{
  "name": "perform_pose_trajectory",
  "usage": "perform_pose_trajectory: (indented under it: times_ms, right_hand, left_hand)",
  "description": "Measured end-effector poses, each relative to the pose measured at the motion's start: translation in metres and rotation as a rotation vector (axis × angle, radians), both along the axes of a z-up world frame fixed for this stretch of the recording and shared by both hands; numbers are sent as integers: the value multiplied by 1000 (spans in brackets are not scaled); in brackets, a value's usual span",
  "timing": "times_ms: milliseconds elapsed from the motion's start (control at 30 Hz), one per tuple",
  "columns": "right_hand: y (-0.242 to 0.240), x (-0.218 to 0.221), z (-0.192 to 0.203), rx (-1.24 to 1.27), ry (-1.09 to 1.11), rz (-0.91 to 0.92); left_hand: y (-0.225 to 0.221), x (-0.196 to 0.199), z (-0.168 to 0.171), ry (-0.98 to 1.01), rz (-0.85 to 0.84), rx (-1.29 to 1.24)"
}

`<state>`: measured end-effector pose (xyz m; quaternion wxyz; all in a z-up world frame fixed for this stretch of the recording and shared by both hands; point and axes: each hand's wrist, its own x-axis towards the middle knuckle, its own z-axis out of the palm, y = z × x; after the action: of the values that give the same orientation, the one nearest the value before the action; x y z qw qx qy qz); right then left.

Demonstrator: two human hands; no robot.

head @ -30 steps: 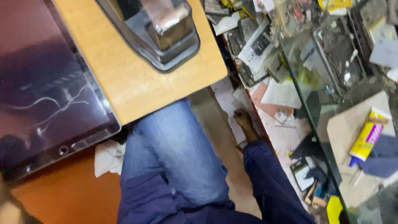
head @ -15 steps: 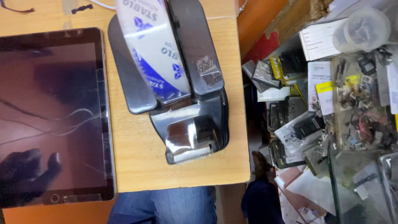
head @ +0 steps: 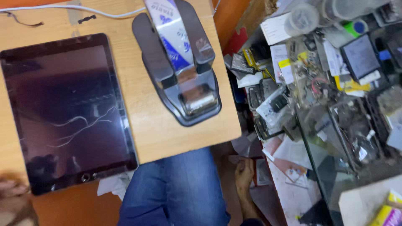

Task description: The person applies a protective film to a tablet by hand, smoothing it along the edges and corners. They then wrap the tablet in bubble wrap and secure it with tape.

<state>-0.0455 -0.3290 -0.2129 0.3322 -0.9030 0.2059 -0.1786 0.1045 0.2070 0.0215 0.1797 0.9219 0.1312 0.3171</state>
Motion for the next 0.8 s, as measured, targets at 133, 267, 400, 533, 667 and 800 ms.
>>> perform_pose_trajectory:
  times_ms: [133, 267, 400, 533, 667, 800]
  right_hand:
    - [30, -36, 117, 106, -209, 101]
    - [28, -52, 254, 374, -566, 77]
    - [60, -50, 364, 1213, -804, 381]
    - [96, -20, 422, 1499, -793, 672]
    - [123, 37, 449, 1338, -702, 878]
    - [163, 77, 446, 789, -422, 623]
  left_hand:
    - [-9, -12, 26, -65, -132, -60]
    - [-76, -46, 85, -390, -471, -243]
    - [-176, -94, 145, -182, -1041, -524]
    - [-177, -106, 187, 90, -1346, -655]
    - [-122, -106, 186, 445, -1381, -1071]
    - [-35, -119, 169, 387, -1056, -1448]
